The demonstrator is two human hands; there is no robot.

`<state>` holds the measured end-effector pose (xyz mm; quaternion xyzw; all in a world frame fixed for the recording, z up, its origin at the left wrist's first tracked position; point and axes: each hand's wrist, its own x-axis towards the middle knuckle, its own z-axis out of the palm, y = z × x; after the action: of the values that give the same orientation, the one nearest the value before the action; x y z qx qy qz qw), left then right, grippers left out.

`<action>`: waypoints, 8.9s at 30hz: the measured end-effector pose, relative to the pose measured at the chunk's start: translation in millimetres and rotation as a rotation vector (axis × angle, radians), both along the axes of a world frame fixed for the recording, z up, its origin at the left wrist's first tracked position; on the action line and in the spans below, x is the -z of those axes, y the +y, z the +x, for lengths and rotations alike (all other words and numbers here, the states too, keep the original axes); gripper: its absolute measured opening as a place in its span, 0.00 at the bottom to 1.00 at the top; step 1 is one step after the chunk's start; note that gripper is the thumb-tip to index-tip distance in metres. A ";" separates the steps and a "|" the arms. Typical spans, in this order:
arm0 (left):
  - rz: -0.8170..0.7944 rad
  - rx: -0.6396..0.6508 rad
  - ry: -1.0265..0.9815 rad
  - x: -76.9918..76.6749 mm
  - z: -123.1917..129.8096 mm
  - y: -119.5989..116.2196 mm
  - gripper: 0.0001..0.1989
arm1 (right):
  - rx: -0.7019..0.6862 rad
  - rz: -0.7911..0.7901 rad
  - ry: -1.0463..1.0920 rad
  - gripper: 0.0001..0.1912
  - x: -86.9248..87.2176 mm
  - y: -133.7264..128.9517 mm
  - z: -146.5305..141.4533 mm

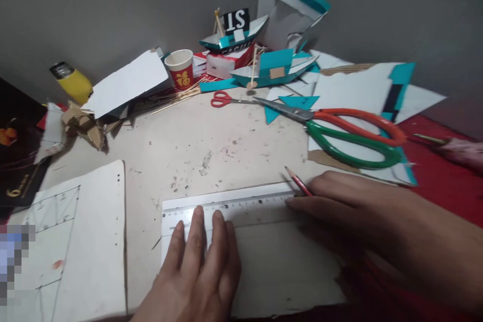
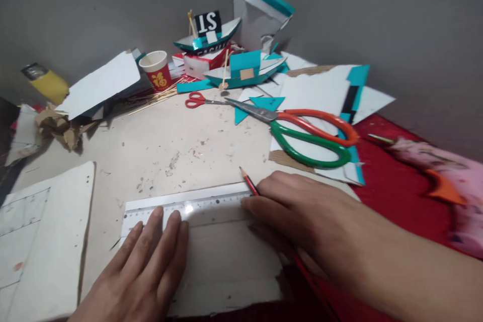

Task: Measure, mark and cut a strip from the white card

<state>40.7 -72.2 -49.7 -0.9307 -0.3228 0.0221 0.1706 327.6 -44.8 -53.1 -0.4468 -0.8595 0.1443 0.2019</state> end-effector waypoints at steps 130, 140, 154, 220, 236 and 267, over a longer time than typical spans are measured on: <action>-0.056 -0.009 -0.149 9.8 0.4 9.1 0.23 | -0.279 -0.668 0.095 0.08 -54.9 95.0 -135.4; -0.090 -0.026 -0.079 1.2 1.6 6.0 0.24 | -0.239 -0.695 0.044 0.07 -59.9 93.2 -129.6; -0.183 -0.019 -0.079 -7.9 3.2 14.0 0.20 | -0.247 -0.677 0.035 0.09 -61.7 92.1 -119.3; -0.214 0.046 0.021 -8.0 0.4 14.1 0.24 | -0.155 -0.525 -0.079 0.09 -60.2 71.0 -70.6; -0.246 0.068 -0.006 -7.4 -1.5 17.0 0.28 | -0.077 -0.537 -0.112 0.08 -57.3 65.5 -62.7; -0.039 0.180 -0.113 6.5 -10.2 16.5 0.38 | 0.018 -0.243 0.234 0.09 -59.7 36.0 -30.5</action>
<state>30.5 -55.7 -56.2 -0.9588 -0.2464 -0.0398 0.1354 297.0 -8.8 6.7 -0.4559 -0.8024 0.2962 0.2463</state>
